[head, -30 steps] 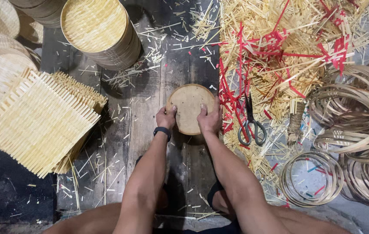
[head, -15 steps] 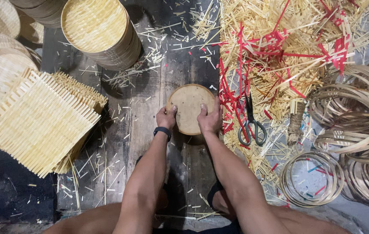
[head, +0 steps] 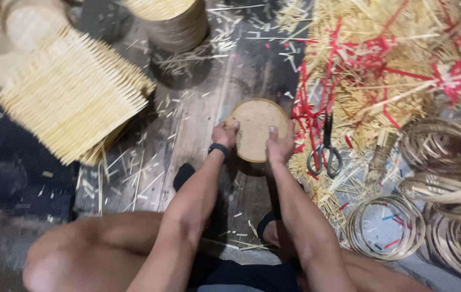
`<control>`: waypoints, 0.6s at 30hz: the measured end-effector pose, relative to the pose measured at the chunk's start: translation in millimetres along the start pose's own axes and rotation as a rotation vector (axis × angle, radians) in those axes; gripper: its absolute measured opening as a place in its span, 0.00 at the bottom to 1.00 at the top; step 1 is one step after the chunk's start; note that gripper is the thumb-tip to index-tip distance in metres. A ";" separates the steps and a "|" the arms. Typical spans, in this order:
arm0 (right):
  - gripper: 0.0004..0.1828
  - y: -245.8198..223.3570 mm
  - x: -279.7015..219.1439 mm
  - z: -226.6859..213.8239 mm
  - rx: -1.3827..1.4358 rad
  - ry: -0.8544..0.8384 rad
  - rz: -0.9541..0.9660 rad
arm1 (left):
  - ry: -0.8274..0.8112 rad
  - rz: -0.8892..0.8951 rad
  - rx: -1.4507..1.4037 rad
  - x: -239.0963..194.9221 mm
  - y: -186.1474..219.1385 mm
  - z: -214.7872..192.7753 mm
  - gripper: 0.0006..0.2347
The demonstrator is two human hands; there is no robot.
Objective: The person places a circular bamboo frame onto a flat woven mat, folds the mat around the frame, and uses shears to trim the excess material. This process is repeated multiple times to create several small woven baskets.
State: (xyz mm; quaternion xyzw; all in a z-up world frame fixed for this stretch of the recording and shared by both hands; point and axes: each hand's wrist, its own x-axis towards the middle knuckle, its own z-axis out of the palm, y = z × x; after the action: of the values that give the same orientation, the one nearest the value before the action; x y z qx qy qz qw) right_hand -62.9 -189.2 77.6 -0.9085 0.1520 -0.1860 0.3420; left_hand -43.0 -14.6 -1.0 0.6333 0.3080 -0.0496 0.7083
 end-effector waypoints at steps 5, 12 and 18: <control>0.41 -2.4 -10.3 -9.4 0.259 -0.156 0.280 | 0.031 -0.013 0.384 -26.1 18.9 -13.4 0.20; 0.38 13.6 15.1 -44.6 0.171 -0.271 0.480 | 0.176 0.529 1.108 -3.5 147.3 -138.8 0.29; 0.20 66.9 24.1 -35.8 0.288 0.073 0.191 | 0.274 0.116 1.600 -6.9 212.6 -278.0 0.12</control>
State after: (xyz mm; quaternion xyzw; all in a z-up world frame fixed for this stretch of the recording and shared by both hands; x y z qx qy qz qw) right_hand -67.4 -267.3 62.8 -0.8241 0.2218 -0.2056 0.4790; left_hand -54.5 282.1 184.4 0.9630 0.2300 -0.1401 -0.0012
